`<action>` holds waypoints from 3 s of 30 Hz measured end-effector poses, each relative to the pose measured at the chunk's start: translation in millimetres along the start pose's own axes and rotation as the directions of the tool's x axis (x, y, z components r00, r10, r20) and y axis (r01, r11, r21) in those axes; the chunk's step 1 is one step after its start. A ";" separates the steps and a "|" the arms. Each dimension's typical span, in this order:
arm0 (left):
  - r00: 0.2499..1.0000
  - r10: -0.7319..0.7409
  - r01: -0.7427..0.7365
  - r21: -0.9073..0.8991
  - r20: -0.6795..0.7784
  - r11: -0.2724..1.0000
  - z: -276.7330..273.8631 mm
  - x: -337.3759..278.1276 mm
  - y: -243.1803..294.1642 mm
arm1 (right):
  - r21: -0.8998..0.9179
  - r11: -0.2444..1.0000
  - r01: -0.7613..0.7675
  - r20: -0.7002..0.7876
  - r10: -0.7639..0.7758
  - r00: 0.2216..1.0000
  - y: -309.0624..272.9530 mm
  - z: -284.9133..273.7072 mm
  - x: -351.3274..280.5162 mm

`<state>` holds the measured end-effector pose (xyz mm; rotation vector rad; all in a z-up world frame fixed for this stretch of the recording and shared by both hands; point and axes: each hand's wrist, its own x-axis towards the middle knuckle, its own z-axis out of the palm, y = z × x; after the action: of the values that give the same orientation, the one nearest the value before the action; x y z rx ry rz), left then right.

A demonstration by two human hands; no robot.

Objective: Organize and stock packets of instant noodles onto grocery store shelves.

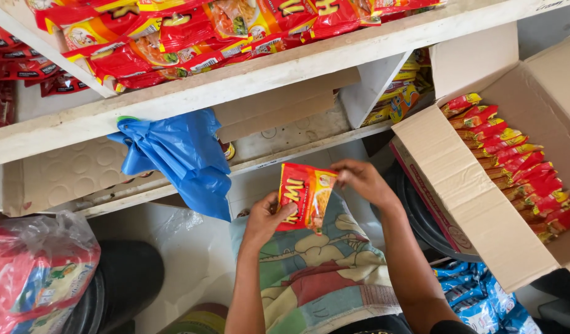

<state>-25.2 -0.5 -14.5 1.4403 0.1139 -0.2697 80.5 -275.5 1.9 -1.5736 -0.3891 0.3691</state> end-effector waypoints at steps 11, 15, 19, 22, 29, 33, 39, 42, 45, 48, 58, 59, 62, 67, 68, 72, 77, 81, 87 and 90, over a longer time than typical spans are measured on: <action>0.999 0.015 -0.019 -0.133 -0.033 0.991 27.4 4.3 -12.4 | 0.039 0.995 -0.087 -0.150 0.092 0.984 33.7 13.8 2.8; 0.995 0.025 -0.042 -0.177 -0.095 0.983 26.2 8.8 -27.1 | 0.363 0.917 -0.164 -0.228 0.258 0.939 17.0 19.9 4.7; 0.942 0.066 -0.211 -0.425 -0.329 0.880 19.8 16.9 -45.3 | 0.392 0.915 -0.093 -0.219 0.191 0.957 3.3 19.6 -5.8; 0.927 0.055 -0.263 -0.540 -0.370 0.799 25.5 17.6 -25.4 | 0.150 0.967 -0.208 -0.007 0.211 0.977 16.4 30.1 -12.3; 0.880 0.056 -0.315 -0.491 -0.472 0.812 34.2 20.7 -38.2 | 0.151 0.984 -0.093 -0.201 0.123 0.972 48.9 43.2 -14.1; 0.868 0.022 -0.362 -0.602 -0.495 0.712 39.9 24.2 -20.6 | 0.385 0.922 -0.043 -0.268 0.157 0.951 33.6 60.3 -11.6; 0.868 0.040 -0.394 -0.638 -0.495 0.661 51.1 24.8 -13.1 | 0.336 0.920 -0.204 -0.042 0.231 0.972 48.3 87.2 -22.3; 0.855 0.045 -0.421 -0.642 -0.516 0.640 59.5 22.4 -11.2 | 0.296 0.943 -0.152 -0.112 0.192 0.975 41.7 98.8 -24.3; 0.835 0.018 -0.468 -0.693 -0.550 0.548 68.3 20.7 -0.8 | 0.128 0.992 -0.014 -0.257 0.047 0.965 33.1 111.5 -32.4; 0.819 0.006 -0.500 -0.707 -0.574 0.500 65.6 23.9 -1.3 | 0.024 0.998 0.050 -0.323 -0.040 0.946 48.3 111.8 -33.1; 0.842 0.081 -0.460 -0.631 -0.533 0.625 98.7 19.7 -26.9 | -0.053 0.979 0.199 -0.709 -0.177 0.683 56.5 101.9 -0.4; 0.840 0.079 -0.462 -0.630 -0.537 0.624 102.3 18.4 -22.8 | -0.052 0.979 0.198 -0.706 -0.176 0.686 53.3 101.1 -1.0; 0.855 -0.035 -0.415 -0.723 -0.517 0.552 110.8 15.1 -17.5 | -0.246 0.968 0.045 -0.733 -0.216 0.645 53.4 98.1 -4.4; 0.847 0.075 -0.438 -0.612 -0.526 0.659 98.1 22.4 -43.9 | -0.046 0.947 0.318 -0.640 -0.272 0.718 43.4 89.8 -6.3; 0.846 0.078 -0.441 -0.611 -0.527 0.657 90.6 21.4 -32.8 | -0.047 0.946 0.321 -0.639 -0.275 0.719 41.2 80.5 -9.5; 0.843 0.118 -0.419 -0.503 -0.525 0.756 69.0 19.7 -22.1 | 0.025 0.991 0.130 -0.453 -0.105 0.885 32.0 56.4 -16.2; 0.838 0.008 -0.321 -0.483 -0.545 0.815 56.1 13.0 -6.8 | 0.216 0.976 0.025 -0.205 0.020 0.979 44.9 56.7 -18.0; 0.880 0.177 -0.372 -0.411 -0.440 0.832 31.4 7.7 -5.9 | 0.331 0.940 0.084 -0.248 0.001 0.969 46.7 44.4 -27.1; 0.987 0.141 -0.141 0.006 -0.070 0.990 18.9 7.6 -9.4 | -0.174 0.923 0.342 -0.251 -0.377 0.891 -32.5 50.8 -19.8; 0.997 0.079 -0.079 0.030 0.010 0.996 20.4 4.5 16.8 | -0.245 0.958 0.147 -0.144 -0.186 0.972 -2.7 40.1 -20.9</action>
<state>-18.3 -19.3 3.3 1.4697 0.0453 -0.2137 43.4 -249.6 3.0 -1.7709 -0.4452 0.0616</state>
